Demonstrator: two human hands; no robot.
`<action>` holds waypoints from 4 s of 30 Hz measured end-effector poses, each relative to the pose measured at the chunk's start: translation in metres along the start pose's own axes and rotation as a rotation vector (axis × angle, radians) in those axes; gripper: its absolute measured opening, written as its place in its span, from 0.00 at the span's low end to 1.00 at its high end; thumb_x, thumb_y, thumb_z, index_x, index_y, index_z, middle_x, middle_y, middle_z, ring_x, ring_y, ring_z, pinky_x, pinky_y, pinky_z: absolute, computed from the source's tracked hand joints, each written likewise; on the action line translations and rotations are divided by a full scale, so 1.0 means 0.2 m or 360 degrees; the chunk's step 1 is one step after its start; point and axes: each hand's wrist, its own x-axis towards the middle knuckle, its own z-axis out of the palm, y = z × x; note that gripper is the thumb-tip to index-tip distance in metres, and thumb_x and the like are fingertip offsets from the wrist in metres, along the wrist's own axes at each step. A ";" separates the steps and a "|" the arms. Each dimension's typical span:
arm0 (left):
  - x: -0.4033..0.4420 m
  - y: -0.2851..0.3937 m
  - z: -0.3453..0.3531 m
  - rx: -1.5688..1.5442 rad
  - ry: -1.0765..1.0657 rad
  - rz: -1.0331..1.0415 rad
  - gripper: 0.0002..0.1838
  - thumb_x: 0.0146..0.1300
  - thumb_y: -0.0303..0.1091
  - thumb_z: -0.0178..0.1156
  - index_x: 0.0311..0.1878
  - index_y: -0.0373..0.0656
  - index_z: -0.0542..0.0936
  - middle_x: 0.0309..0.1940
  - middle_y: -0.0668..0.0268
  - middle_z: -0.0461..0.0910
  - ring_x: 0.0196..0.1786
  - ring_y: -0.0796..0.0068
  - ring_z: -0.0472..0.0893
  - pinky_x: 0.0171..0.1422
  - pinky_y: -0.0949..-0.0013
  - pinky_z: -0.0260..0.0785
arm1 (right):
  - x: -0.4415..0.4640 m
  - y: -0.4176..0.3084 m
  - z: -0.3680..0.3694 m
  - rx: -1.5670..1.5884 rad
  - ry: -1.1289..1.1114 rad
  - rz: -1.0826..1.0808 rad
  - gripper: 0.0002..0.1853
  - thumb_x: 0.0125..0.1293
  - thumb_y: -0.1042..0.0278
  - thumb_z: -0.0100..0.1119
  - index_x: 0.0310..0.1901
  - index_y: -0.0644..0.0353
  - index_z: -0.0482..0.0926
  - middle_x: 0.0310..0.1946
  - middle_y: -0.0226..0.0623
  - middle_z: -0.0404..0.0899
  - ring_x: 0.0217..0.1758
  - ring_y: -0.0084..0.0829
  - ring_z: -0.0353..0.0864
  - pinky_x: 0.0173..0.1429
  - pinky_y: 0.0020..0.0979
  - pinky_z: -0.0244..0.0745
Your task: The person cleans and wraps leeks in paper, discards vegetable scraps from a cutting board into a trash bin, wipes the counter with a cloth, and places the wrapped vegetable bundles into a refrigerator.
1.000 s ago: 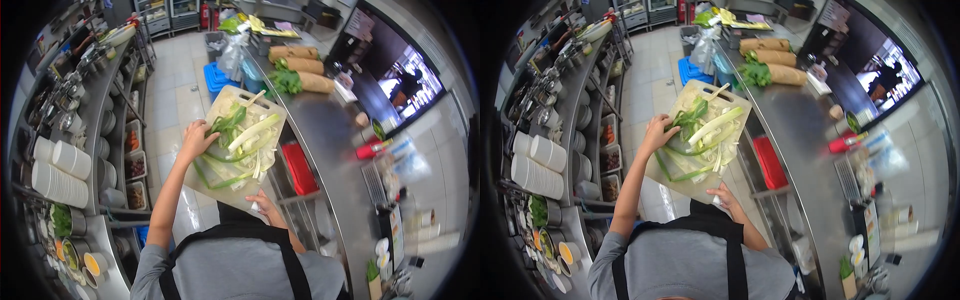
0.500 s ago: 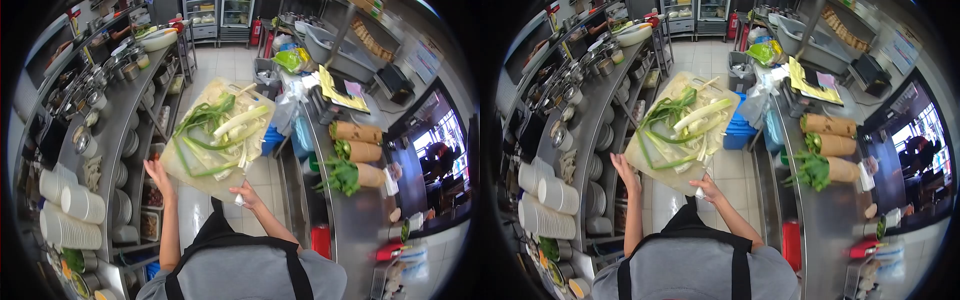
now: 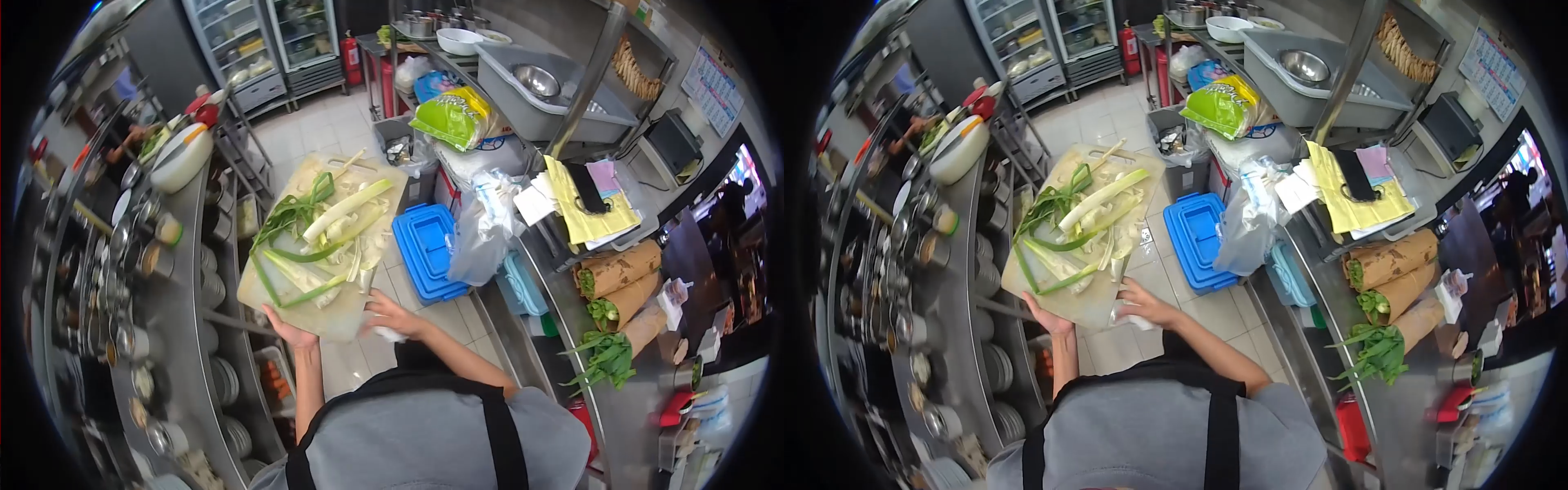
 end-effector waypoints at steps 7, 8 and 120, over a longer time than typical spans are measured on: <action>1.15 -0.27 -0.11 0.0066 -0.0121 -0.0314 0.35 0.64 0.60 0.40 0.66 0.44 0.58 0.64 0.59 0.60 0.64 0.56 0.62 0.68 0.53 0.54 | -0.10 0.04 -0.99 0.0160 0.1420 -0.0362 0.29 0.46 0.82 0.45 0.55 0.55 0.63 0.48 0.34 0.66 0.45 0.24 0.66 0.44 0.21 0.67; 1.30 -0.32 -0.06 0.0094 -0.0158 -0.0352 0.35 0.64 0.60 0.40 0.66 0.44 0.58 0.64 0.59 0.60 0.64 0.56 0.62 0.68 0.53 0.54 | -0.06 0.00 -1.08 0.0124 0.1553 -0.0342 0.29 0.45 0.82 0.44 0.54 0.55 0.63 0.48 0.34 0.66 0.45 0.24 0.66 0.44 0.21 0.67; 4.37 -0.79 0.88 0.3474 -0.1500 -0.1068 0.24 0.67 0.47 0.48 0.37 0.28 0.73 0.23 0.60 0.71 0.29 0.78 0.65 0.34 0.68 0.62 | 2.77 -0.17 -3.28 -0.1441 0.2588 0.1068 0.36 0.60 0.41 0.47 0.67 0.46 0.52 0.65 0.44 0.58 0.67 0.50 0.56 0.65 0.58 0.48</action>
